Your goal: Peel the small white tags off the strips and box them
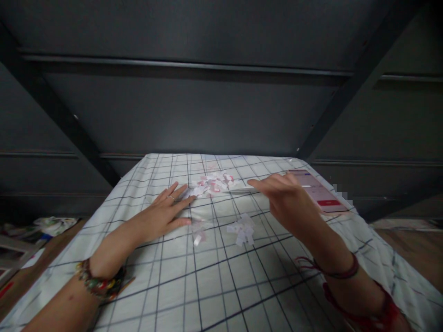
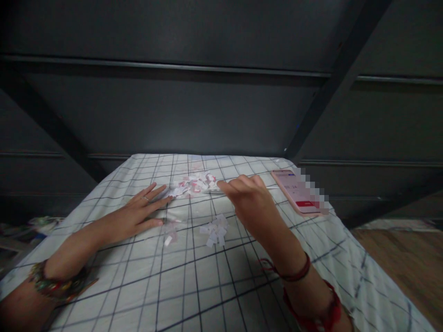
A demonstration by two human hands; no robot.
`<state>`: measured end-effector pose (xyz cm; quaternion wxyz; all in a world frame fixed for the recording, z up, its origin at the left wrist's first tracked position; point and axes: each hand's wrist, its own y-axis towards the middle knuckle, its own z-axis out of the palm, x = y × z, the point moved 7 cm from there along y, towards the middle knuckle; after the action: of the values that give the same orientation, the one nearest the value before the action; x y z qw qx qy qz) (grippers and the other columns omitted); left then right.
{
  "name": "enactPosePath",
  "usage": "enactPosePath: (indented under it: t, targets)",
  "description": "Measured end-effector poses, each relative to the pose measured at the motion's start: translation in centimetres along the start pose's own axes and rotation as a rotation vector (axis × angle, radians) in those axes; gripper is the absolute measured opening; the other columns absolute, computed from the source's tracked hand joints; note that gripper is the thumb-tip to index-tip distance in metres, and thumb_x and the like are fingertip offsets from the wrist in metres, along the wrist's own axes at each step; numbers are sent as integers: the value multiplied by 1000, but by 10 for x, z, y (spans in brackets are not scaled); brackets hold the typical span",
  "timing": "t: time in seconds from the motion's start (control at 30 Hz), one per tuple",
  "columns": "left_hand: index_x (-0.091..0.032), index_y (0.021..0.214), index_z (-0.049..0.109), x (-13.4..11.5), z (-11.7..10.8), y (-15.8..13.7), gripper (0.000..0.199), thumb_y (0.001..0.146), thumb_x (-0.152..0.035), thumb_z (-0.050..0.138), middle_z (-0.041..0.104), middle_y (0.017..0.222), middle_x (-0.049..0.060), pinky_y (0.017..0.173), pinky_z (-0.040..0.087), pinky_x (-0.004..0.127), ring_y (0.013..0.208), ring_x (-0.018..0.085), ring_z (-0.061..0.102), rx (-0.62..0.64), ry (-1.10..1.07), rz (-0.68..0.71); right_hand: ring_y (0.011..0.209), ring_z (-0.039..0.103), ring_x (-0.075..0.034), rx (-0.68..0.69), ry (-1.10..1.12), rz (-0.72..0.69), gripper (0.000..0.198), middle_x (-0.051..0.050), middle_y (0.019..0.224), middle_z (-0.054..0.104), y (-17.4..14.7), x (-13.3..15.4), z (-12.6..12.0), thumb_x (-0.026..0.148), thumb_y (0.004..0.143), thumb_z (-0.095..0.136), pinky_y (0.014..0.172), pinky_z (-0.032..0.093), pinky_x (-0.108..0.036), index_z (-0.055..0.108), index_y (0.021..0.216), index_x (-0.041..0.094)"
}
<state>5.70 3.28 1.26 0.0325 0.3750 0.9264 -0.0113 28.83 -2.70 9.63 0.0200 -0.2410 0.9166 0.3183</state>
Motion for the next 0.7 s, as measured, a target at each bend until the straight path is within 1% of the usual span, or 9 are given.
enactPosePath:
  t: [0.1, 0.2, 0.27, 0.33, 0.43, 0.5, 0.6, 0.7]
  targets:
    - [-22, 146, 39, 1, 1, 1, 78, 90, -73, 23, 21, 159, 11, 115, 20, 54, 146, 36, 7, 2, -4, -5, 69, 54, -16, -13, 10, -66, 49, -2, 73, 66, 5, 18, 11, -10, 76, 38, 66, 35, -31, 65, 106, 18]
    - [-21, 146, 39, 2, 1, 1, 79, 90, -73, 23, 21, 159, 12, 115, 20, 55, 146, 36, 7, 2, -7, -15, 70, 52, -16, 34, 47, -111, 41, 0, 75, 66, 6, 28, 17, -7, 78, 43, 66, 32, -31, 65, 100, 19]
    - [-21, 146, 40, 3, 1, 1, 79, 89, -74, 23, 21, 159, 13, 115, 20, 55, 146, 37, 7, 6, -5, -27, 69, 51, -15, 45, 64, -133, 40, 1, 73, 65, 6, 29, 15, -9, 76, 42, 66, 31, -31, 65, 92, 19]
    - [-21, 146, 39, 2, 1, 0, 79, 90, -74, 22, 21, 159, 13, 115, 19, 54, 146, 36, 6, 7, 0, -25, 67, 49, -15, 3, 69, -130, 41, 1, 69, 63, 6, 28, 8, -11, 73, 39, 65, 30, -30, 64, 87, 19]
    - [-22, 146, 39, 0, 1, 0, 79, 90, -73, 20, 20, 159, 13, 115, 19, 53, 146, 35, 5, 11, 3, -15, 68, 49, -15, -74, 55, -107, 42, 0, 70, 63, 7, 26, 1, -12, 72, 39, 66, 30, -31, 64, 88, 19]
    - [-21, 146, 39, -1, 1, 0, 79, 90, -74, 19, 20, 159, 13, 115, 19, 54, 146, 35, 5, 17, 4, -17, 70, 50, -16, -55, 50, -112, 41, 0, 72, 64, 9, 29, 4, -11, 72, 41, 67, 29, -31, 64, 90, 19]
    - [-22, 146, 38, -1, 1, 0, 79, 90, -73, 20, 19, 159, 12, 115, 19, 55, 146, 36, 6, 14, 3, -16, 68, 49, -16, 19, 80, -144, 41, 1, 69, 63, 10, 34, 9, -11, 72, 40, 65, 29, -31, 64, 86, 19]
    - [-21, 146, 39, 0, 1, 0, 79, 90, -73, 20, 19, 159, 12, 114, 20, 56, 146, 37, 6, 11, 0, -15, 65, 48, -15, 8, 113, -147, 45, 0, 68, 63, 7, 30, 1, -12, 71, 36, 64, 31, -30, 65, 85, 19]
